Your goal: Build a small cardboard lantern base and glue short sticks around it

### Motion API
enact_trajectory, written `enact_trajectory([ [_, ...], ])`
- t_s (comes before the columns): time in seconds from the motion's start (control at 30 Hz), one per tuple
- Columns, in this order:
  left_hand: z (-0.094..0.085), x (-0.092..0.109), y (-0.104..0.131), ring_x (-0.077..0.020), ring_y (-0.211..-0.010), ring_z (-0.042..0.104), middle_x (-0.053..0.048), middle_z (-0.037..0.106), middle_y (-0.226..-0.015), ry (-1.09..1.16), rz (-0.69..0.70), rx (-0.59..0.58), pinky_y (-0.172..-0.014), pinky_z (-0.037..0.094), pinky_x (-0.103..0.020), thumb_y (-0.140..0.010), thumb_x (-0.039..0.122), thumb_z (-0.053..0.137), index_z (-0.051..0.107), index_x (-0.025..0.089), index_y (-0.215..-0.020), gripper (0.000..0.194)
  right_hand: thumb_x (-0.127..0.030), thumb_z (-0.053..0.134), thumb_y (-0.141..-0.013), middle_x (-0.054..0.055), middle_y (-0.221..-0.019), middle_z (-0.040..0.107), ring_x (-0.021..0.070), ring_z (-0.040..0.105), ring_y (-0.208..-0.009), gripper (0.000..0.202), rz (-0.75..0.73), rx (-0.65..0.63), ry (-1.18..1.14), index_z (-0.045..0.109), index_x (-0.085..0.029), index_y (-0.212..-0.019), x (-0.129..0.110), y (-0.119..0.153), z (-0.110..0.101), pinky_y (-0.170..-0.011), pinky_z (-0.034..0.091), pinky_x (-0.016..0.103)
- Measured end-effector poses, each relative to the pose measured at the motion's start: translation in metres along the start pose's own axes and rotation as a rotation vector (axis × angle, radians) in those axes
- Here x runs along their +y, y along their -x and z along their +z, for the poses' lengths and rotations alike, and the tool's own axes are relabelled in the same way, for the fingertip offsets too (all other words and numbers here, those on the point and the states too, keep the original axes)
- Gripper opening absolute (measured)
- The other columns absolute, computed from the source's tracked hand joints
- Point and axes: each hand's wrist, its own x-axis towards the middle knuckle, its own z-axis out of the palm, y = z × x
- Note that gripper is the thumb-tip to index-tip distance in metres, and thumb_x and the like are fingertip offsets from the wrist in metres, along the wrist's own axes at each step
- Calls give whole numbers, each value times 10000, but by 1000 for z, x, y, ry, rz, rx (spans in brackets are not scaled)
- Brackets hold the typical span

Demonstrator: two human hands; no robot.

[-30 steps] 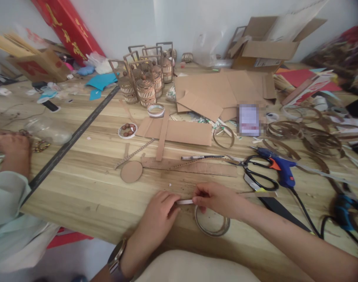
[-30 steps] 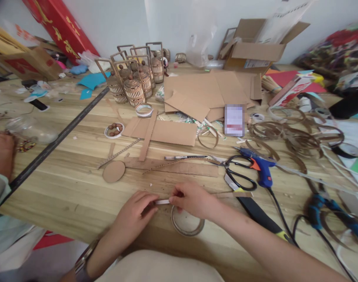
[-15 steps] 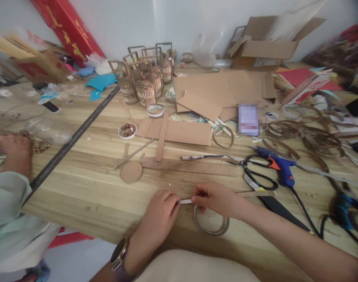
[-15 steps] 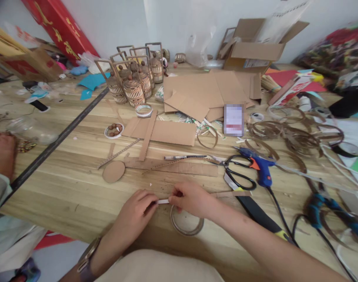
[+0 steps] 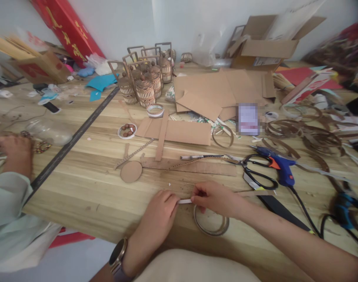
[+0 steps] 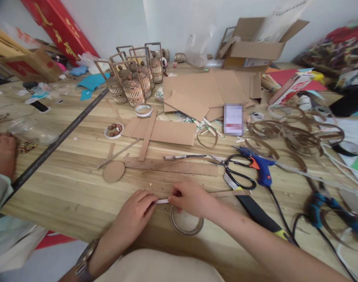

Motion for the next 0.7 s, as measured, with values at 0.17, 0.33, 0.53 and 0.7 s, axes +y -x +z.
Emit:
enact_trajectory([
  [0.17, 1, -1, 1, -233, -829, 632, -69, 687, -897, 0, 19, 14, -738, 547, -369, -895, 51, 553, 700, 168, -938, 192, -220, 549, -851, -12, -602, 671, 112, 523, -537, 143, 19, 15, 21, 596, -184, -721, -6, 2, 0, -508, 330, 214],
  [0.33, 1, -2, 1, -241, -826, 635, -80, 692, -899, 4, 19, 4, -735, 553, -378, -895, 56, 559, 711, 156, -941, 188, -197, 541, -835, -18, -585, 672, 104, 520, -506, 127, 46, 22, 38, 589, -188, -718, -9, 3, 0, -499, 337, 206],
  [0.53, 0, -1, 2, -241, -897, 635, -92, 704, -990, 19, -4, 11, -804, 548, -390, -896, 36, 529, 662, 149, -1099, 268, -176, 553, -798, -19, -552, 652, 117, 558, -552, 133, 47, 29, 69, 582, -191, -669, -12, 2, 0, -509, 346, 203],
  [0.7, -3, -1, 1, -237, -859, 624, -64, 689, -907, 28, -55, -38, -767, 534, -377, -896, 48, 537, 662, 165, -942, 177, -169, 545, -797, -27, -555, 654, 92, 510, -484, 120, 51, 21, 65, 587, -189, -687, -11, 2, 0, -481, 329, 190],
])
